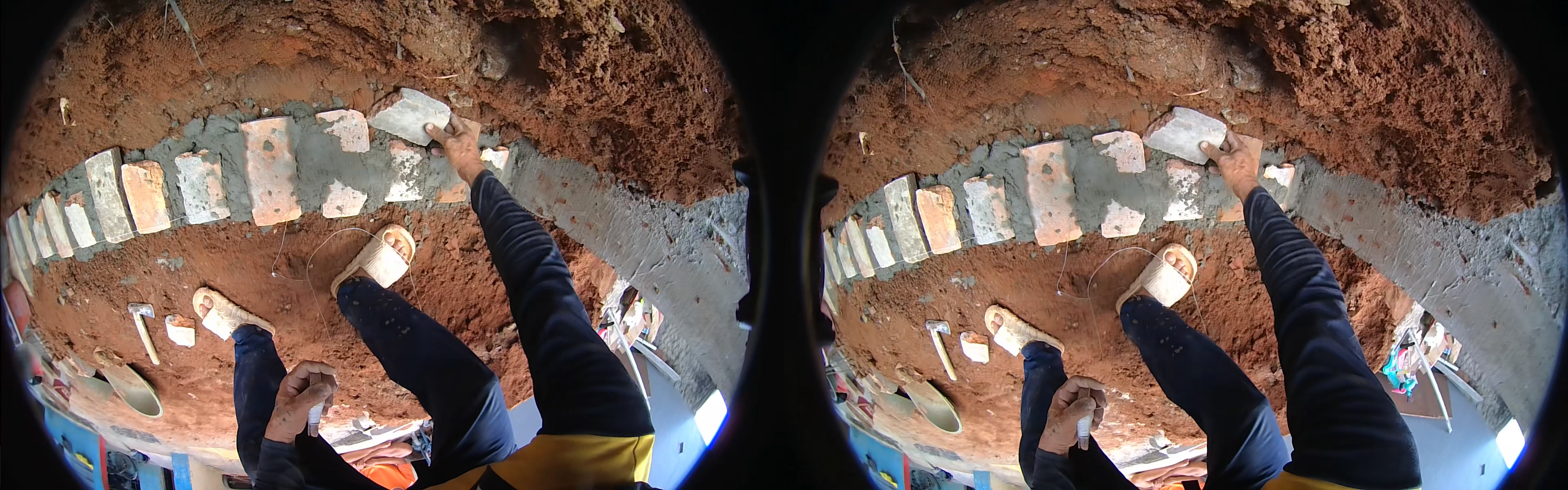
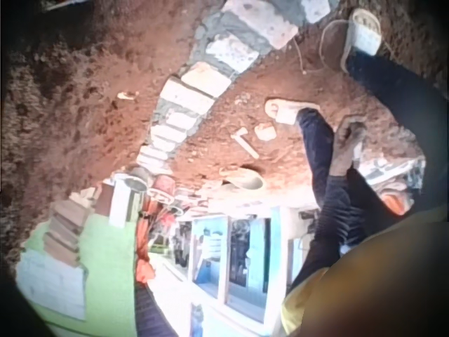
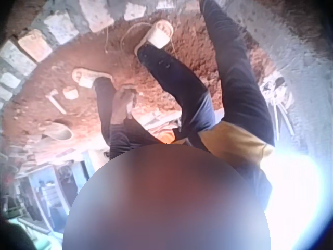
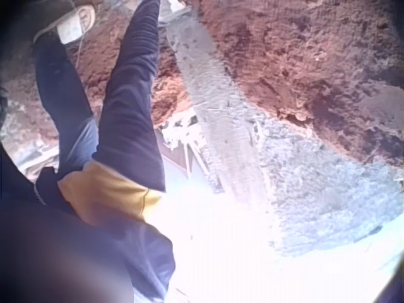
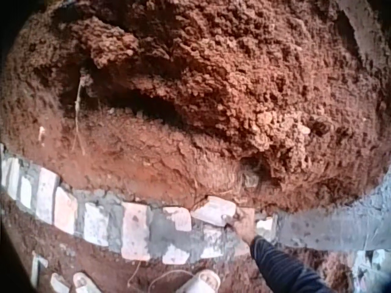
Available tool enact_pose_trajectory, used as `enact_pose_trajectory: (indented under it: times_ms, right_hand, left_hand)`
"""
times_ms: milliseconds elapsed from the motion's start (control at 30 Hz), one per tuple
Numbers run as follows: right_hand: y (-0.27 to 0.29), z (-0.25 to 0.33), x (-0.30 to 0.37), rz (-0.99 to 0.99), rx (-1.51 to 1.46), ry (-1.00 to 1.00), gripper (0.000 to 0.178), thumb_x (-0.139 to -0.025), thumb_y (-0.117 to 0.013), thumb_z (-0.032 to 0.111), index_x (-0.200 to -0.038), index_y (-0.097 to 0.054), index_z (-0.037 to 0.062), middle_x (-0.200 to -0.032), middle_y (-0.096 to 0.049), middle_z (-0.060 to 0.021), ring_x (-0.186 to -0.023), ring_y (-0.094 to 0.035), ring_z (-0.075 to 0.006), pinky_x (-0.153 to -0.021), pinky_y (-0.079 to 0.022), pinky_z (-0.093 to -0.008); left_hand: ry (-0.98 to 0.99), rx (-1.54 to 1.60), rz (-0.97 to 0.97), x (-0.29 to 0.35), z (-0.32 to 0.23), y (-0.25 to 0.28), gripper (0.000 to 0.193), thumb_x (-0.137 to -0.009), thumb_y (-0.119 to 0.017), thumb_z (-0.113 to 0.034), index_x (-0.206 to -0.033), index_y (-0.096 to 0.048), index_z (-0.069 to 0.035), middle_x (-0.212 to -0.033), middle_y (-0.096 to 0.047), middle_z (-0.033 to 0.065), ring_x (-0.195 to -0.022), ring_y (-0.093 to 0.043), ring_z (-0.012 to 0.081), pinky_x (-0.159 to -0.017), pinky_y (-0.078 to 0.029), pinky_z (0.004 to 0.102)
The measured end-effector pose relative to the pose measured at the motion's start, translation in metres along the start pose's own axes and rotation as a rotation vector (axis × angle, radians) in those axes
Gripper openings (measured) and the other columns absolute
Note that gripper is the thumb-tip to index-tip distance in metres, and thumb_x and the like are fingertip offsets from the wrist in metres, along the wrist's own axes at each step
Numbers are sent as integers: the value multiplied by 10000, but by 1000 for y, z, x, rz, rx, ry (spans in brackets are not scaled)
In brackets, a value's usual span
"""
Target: The person lays rectangular bricks in a straight line on a prepared soil bed, using a trowel to apply and smooth cement mortar between the bricks. The person adjusts brick positions and fills gaps with mortar to form a continuous path.
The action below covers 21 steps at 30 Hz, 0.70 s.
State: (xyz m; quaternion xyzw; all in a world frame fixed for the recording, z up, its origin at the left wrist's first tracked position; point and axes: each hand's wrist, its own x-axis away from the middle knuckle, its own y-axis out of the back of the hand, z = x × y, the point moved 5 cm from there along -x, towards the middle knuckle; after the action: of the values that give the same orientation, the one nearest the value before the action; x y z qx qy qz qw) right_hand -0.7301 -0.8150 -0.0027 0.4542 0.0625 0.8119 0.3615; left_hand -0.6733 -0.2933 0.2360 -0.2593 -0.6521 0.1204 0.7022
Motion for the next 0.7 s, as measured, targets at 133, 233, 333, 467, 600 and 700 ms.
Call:
enact_pose_trajectory:
  times_ms: [133, 233, 333, 467, 600, 700]
  right_hand:
    - [-3, -2, -5, -42, 23, -23, 870, -913, -790, 470, -1544, -446, -22, -1404, -630, -213, -1120, -709, -248, -835, -638, -309]
    - [3, -3, -7, -154, 130, -74, 868, -914, -735, 595, -1484, -529, -26, -1281, -711, -169, -1050, -737, -208, -768, -643, -290]
    - [3, 2, -11, -59, 236, -48, 831, -945, -633, 691, -1404, -630, -2, -1068, -780, -167, -855, -762, -195, -787, -597, -308]
    - [9, 14, -21, -22, 608, -21, 813, -946, -555, 759, -1296, -714, 43, -921, -770, -215, -923, -761, -286, -894, -562, -403]
    - [6, 31, -10, -139, 814, -75, 859, -965, -593, 691, -1419, -594, -39, -1211, -732, -236, -1104, -716, -378, -986, -545, -444]
    - [-14, 62, 54, -417, 687, 123, 802, -995, -590, 620, -1500, -506, 3, -1308, -677, -253, -1216, -667, -342, -1037, -522, -428]
  left_hand:
    - [25, -109, -18, 0, 0, 2, 309, -943, -741, -106, -1210, -656, 24, -930, -658, 72, -743, -600, 123, -656, -518, 273]
    - [42, -128, 8, 0, -1, 1, 317, -944, -744, -107, -1218, -655, 26, -922, -650, 66, -766, -598, 120, -676, -517, 273]
    - [46, -148, 26, -1, -4, -3, 328, -942, -747, -106, -1225, -652, 30, -921, -645, 64, -783, -596, 117, -681, -511, 272]
    - [52, -138, 98, -7, 1, -17, 344, -946, -742, -99, -1248, -639, 29, -915, -636, 59, -781, -589, 110, -670, -498, 267]
    - [78, -78, 98, -5, 19, -33, 410, -950, -746, -128, -1307, -596, 7, -856, -596, 37, -709, -566, 105, -623, -480, 264]
    - [-107, 37, 89, 13, 7, -40, 398, -1007, -677, -276, -1279, -587, 2, -834, -579, 41, -619, -544, 119, -513, -454, 260]
